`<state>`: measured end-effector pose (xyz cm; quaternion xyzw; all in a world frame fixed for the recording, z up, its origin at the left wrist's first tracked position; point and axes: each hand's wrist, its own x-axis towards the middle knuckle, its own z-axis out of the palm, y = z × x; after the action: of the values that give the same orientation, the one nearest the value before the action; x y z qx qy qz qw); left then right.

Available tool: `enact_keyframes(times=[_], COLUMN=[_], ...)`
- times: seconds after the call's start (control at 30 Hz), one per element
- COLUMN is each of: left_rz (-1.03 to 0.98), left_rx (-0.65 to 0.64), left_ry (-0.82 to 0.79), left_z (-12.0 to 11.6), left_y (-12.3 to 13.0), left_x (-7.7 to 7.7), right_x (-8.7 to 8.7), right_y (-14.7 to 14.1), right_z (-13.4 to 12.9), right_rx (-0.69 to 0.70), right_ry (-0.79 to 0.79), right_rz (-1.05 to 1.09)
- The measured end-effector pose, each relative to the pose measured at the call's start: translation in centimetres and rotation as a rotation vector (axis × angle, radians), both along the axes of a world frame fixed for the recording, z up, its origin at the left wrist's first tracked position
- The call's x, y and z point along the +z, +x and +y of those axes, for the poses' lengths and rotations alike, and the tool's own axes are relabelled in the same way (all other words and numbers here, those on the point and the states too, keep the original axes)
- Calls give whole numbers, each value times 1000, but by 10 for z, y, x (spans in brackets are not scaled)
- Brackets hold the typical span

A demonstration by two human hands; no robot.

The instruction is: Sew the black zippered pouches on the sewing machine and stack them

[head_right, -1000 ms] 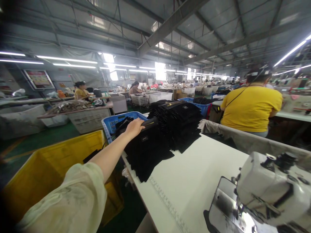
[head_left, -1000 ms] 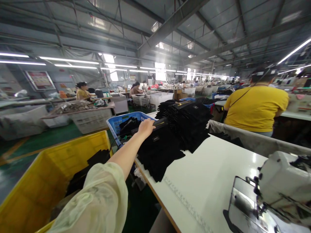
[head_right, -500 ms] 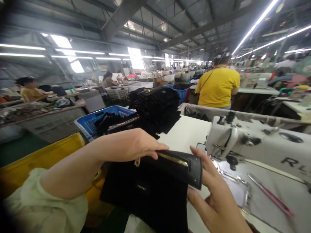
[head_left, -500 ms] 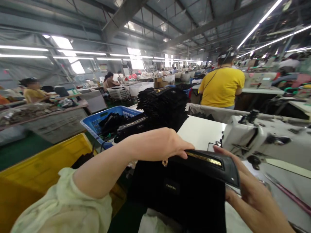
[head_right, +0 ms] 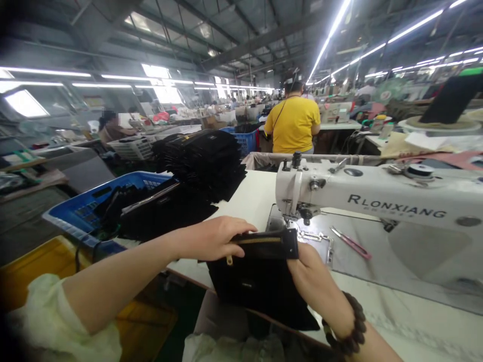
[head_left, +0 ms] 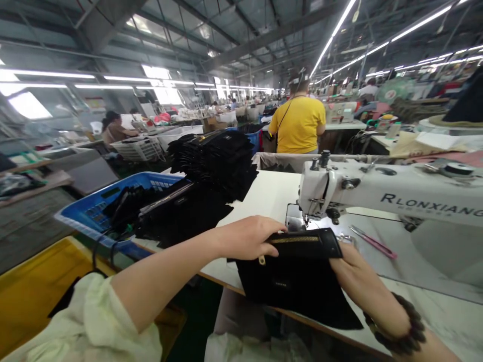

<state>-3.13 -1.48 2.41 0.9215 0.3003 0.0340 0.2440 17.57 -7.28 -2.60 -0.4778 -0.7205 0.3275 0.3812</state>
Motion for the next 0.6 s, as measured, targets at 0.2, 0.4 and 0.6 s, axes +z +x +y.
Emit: enact_keyframes(times=[0.2,0.4,0.6], left_rz=[43,-59,-3], left_rx=[8,30,48], left_ry=[-140,-30,-267], left_z=[-17,-27,-9], left_y=[-1,8,-3], left_x=[5,-17,-2], right_x=[7,0,-6], right_y=[3,1,16], right_z=[-17,-11,0], right_rx=[-72,-31,173], right_ry=[-76,-51,48], right_rz=[77,97,-184])
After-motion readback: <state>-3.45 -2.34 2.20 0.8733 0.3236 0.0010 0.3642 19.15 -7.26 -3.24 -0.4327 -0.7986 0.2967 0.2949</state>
